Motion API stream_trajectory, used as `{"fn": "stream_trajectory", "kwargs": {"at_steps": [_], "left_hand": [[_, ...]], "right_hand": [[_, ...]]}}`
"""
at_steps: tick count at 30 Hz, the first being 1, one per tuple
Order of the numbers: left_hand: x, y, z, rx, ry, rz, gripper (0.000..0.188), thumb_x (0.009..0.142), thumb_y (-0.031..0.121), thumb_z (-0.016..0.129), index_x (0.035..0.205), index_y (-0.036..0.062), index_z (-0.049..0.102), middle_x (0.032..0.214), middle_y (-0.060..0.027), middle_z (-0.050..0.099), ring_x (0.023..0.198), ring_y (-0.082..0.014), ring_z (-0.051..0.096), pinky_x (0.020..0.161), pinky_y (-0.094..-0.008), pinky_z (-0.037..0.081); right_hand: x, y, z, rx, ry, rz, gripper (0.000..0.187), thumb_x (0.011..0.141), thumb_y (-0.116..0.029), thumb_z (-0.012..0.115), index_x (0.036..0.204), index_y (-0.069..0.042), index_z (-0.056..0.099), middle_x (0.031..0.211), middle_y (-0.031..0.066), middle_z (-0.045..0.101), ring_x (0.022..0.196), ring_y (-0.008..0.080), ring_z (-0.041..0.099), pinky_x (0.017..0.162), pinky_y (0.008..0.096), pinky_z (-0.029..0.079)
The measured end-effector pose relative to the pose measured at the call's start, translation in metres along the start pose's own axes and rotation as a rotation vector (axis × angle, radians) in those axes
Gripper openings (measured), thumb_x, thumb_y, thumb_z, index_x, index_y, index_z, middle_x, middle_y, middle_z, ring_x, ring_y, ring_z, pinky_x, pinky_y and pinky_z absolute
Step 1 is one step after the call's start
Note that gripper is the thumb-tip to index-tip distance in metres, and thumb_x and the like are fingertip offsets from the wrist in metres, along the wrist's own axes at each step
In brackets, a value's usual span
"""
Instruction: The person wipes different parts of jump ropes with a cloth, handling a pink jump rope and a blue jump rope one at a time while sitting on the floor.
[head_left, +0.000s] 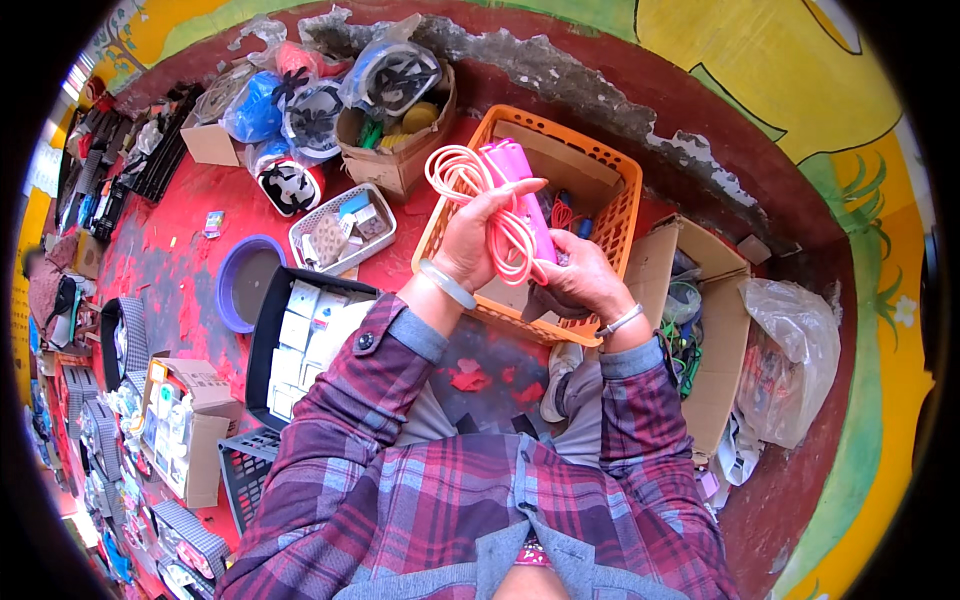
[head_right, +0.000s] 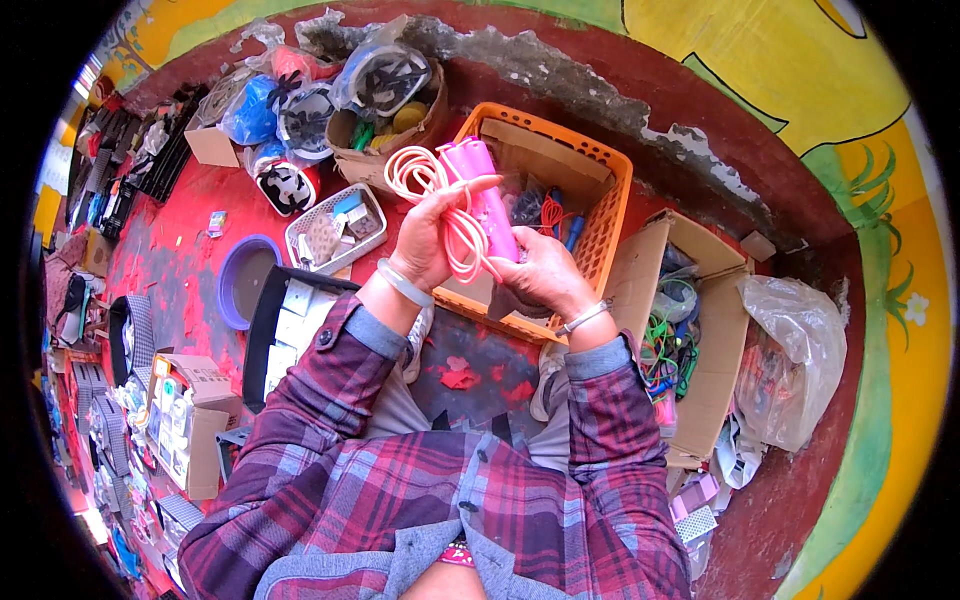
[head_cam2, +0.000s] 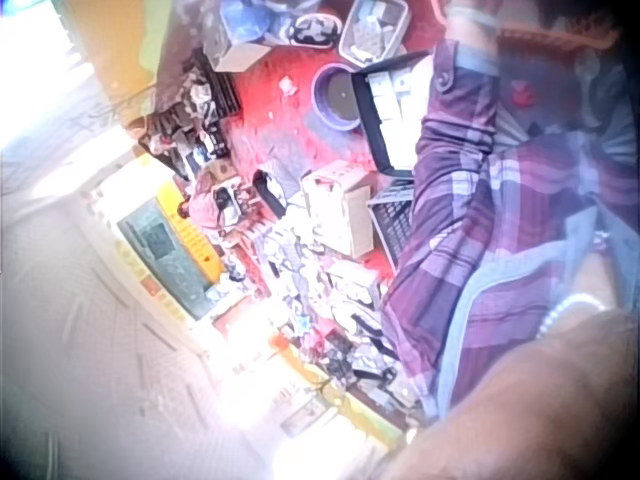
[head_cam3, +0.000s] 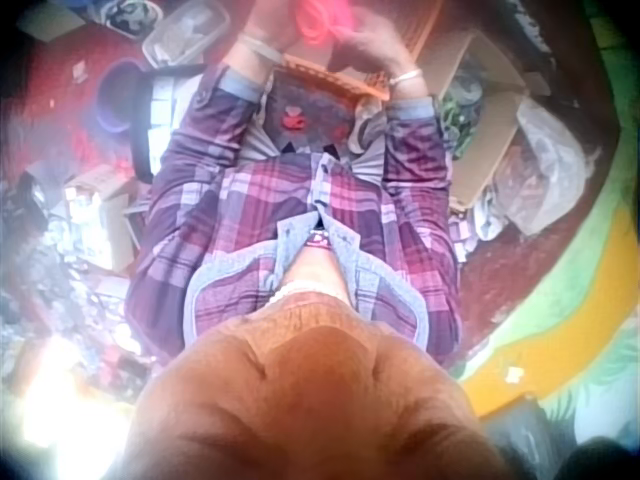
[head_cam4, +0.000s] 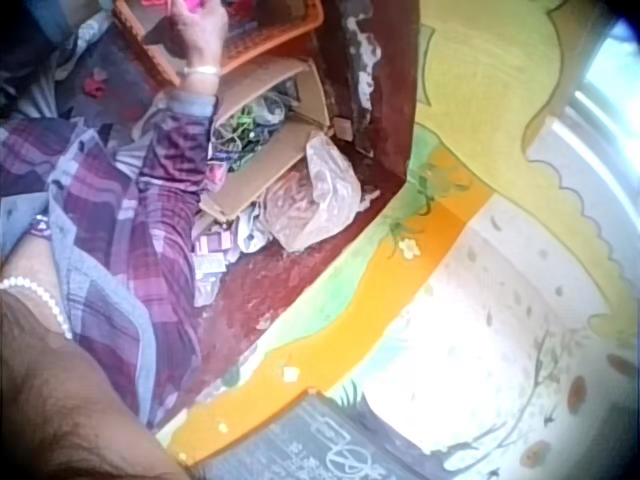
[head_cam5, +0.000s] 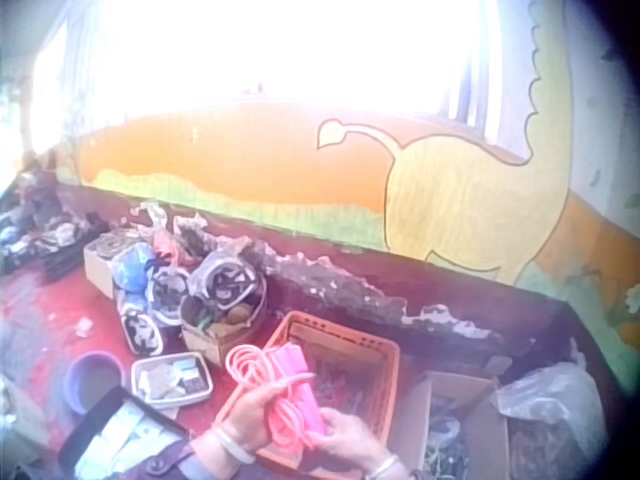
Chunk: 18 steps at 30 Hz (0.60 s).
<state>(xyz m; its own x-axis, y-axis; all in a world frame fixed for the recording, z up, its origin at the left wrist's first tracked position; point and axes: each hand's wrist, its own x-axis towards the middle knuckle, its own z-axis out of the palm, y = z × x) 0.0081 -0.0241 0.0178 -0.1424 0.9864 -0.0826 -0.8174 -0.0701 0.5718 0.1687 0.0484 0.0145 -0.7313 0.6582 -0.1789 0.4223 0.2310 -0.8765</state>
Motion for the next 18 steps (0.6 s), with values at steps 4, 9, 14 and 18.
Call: {"fn": "stream_trajectory", "kwargs": {"at_steps": [4,9,14,18], "left_hand": [[0.001,-0.007,0.003,0.003,0.088,0.065,0.034,0.090,0.022,0.045,0.111,-0.0024,0.057,0.082,-0.0065,0.059,0.072,-0.0147,0.059,0.065,-0.0281,0.050],[0.007,-0.008,-0.007,0.044,0.168,0.179,0.031,0.090,0.021,0.046,0.106,-0.0022,0.059,0.087,-0.0086,0.061,0.075,-0.0149,0.059,0.068,-0.0279,0.049],[0.008,-0.006,-0.010,-0.004,0.122,0.174,0.034,0.091,0.022,0.045,0.110,-0.0030,0.056,0.098,-0.0129,0.061,0.090,-0.0215,0.060,0.082,-0.0329,0.049],[0.007,-0.018,-0.009,0.057,0.112,0.110,0.035,0.091,0.024,0.044,0.112,-0.0011,0.057,0.096,-0.0122,0.061,0.088,-0.0202,0.060,0.079,-0.0324,0.049]], "right_hand": [[0.001,0.010,0.004,0.111,-0.067,-0.060,0.054,0.076,-0.041,0.068,0.111,-0.001,0.058,0.094,0.0144,0.065,0.085,0.0205,0.062,0.077,0.0316,0.047],[-0.001,0.013,-0.015,0.120,-0.084,-0.177,0.040,0.089,-0.032,0.057,0.110,0.003,0.058,0.095,0.0086,0.063,0.092,0.0142,0.057,0.082,0.0276,0.044],[-0.007,-0.002,-0.018,0.389,0.049,-0.142,0.028,0.088,-0.024,0.061,0.098,0.003,0.062,0.086,0.0019,0.060,0.082,0.0088,0.055,0.074,0.0217,0.044],[-0.015,-0.018,-0.008,0.526,0.024,-0.171,0.021,0.085,-0.019,0.065,0.092,0.000,0.062,0.083,0.0004,0.060,0.079,0.0072,0.054,0.069,0.0218,0.044]]}}
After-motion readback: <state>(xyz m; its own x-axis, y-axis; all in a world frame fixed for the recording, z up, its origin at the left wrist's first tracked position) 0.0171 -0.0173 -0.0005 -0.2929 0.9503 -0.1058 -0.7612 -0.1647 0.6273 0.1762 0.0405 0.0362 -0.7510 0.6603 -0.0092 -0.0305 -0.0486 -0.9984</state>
